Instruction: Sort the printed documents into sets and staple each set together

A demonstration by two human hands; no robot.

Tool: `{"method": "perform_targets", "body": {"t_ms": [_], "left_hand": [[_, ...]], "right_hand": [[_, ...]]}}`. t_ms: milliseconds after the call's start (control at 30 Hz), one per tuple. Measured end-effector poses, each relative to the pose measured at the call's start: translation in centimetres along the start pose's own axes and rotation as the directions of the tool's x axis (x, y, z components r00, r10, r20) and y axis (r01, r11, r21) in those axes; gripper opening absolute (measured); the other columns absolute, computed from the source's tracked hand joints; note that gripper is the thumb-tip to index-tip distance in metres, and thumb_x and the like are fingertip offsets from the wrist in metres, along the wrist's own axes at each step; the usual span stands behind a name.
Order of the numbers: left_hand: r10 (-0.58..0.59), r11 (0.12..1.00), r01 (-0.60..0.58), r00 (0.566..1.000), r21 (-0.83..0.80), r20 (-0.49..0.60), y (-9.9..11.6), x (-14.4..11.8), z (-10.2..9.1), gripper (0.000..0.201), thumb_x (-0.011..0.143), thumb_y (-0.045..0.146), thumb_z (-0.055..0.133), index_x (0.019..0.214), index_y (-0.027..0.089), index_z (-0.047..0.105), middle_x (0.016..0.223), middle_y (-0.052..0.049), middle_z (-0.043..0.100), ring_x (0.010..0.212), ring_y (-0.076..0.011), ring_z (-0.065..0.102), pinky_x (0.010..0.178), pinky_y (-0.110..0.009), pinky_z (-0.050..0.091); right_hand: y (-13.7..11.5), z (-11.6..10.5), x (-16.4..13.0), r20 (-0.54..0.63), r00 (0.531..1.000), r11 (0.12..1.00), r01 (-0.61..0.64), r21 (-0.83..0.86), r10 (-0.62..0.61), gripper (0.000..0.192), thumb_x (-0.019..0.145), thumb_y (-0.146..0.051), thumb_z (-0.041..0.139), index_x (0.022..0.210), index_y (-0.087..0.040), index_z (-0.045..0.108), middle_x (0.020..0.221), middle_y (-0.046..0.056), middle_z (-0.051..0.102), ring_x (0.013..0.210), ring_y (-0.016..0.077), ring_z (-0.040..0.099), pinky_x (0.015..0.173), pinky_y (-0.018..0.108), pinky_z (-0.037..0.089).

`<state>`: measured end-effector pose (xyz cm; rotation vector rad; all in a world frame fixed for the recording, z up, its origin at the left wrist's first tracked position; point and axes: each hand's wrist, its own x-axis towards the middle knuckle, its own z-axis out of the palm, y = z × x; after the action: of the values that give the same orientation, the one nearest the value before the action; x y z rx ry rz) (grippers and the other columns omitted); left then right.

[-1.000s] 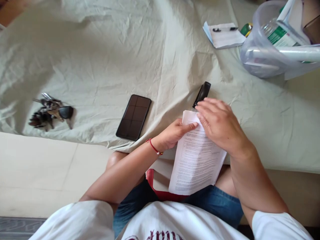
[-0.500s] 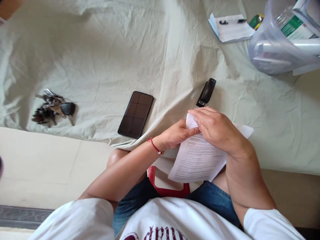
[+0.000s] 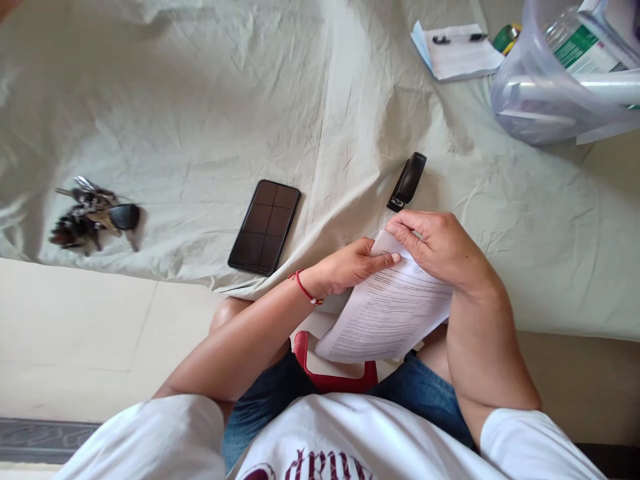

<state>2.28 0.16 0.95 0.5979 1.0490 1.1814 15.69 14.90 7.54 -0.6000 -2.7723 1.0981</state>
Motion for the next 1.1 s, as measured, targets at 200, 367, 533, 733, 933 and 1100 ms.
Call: {"method": "perform_targets", "body": {"t_ms": [200,367,533,733,933,1100], "left_hand": [[-0.057,0.997,0.055,0.997,0.046,0.055,0.0,-0.1,-0.3,0.06,0.078,0.074,0.092,0.081,0.018,0.073,0.071,-0.003,0.063,0.062,-0.0169,0.052,0.057,-0.032,0.036],[0.032,0.996,-0.022,0.993,0.084,-0.117,0.1,-0.2,-0.1,0.062,0.087,0.08,0.079,0.088,0.018,0.068,0.08,-0.004,0.062,0.07,-0.0185,0.053,0.065,-0.033,0.04],[0.197,0.91,-0.077,0.945,0.406,-0.261,0.9,-0.6,-0.2,0.052,0.104,0.052,0.063,0.068,0.022,0.042,0.068,0.002,0.037,0.064,-0.0136,0.031,0.058,-0.031,0.025],[-0.009,0.966,0.121,0.9,0.23,-0.435,2.4,-0.3,0.5,0.04,0.111,0.033,0.053,0.073,0.019,0.052,0.067,0.001,0.046,0.057,-0.0108,0.038,0.053,-0.026,0.025],[-0.099,0.947,0.236,0.86,0.216,-0.501,3.9,0.6,1.4,0.041,0.112,0.025,0.051,0.072,0.017,0.056,0.064,-0.001,0.051,0.053,-0.0106,0.044,0.052,-0.026,0.026],[-0.099,0.856,0.363,0.813,0.367,-0.574,4.9,1.7,1.9,0.044,0.111,0.026,0.054,0.067,0.02,0.05,0.059,0.002,0.041,0.051,-0.0112,0.036,0.054,-0.03,0.022]], "right_hand": [[-0.2,0.4,0.3,0.063,0.998,0.999,0.027,0.043,-0.03,0.026,0.106,-0.033,0.059,0.09,-0.021,0.076,0.088,0.002,0.077,0.08,0.0171,0.067,0.075,0.031,0.046],[1.1,0.6,1.0,-0.023,0.994,0.993,-0.109,-0.047,0.108,0.025,0.104,-0.032,0.061,0.086,-0.021,0.075,0.078,0.001,0.073,0.072,0.0162,0.062,0.071,0.031,0.042],[1.6,0.9,1.9,-0.03,0.991,0.99,-0.134,-0.037,0.133,0.028,0.104,-0.035,0.06,0.086,-0.021,0.076,0.077,0.001,0.071,0.073,0.0162,0.059,0.071,0.032,0.041],[2.9,0.4,1.7,-0.07,0.984,0.978,-0.17,-0.118,0.163,0.027,0.101,-0.036,0.059,0.097,-0.023,0.082,0.086,0.004,0.076,0.092,0.0226,0.066,0.088,0.036,0.049],[5.8,-1.2,0.6,-0.02,0.957,0.95,-0.29,-0.12,0.289,0.026,0.095,-0.037,0.06,0.088,-0.021,0.08,0.081,0.003,0.075,0.076,0.019,0.064,0.082,0.036,0.049],[6.9,-1.3,1.0,-0.048,0.907,0.908,-0.419,0.017,0.419,0.022,0.09,-0.038,0.064,0.083,-0.02,0.076,0.077,0.002,0.073,0.073,0.0175,0.062,0.072,0.033,0.044]]}}
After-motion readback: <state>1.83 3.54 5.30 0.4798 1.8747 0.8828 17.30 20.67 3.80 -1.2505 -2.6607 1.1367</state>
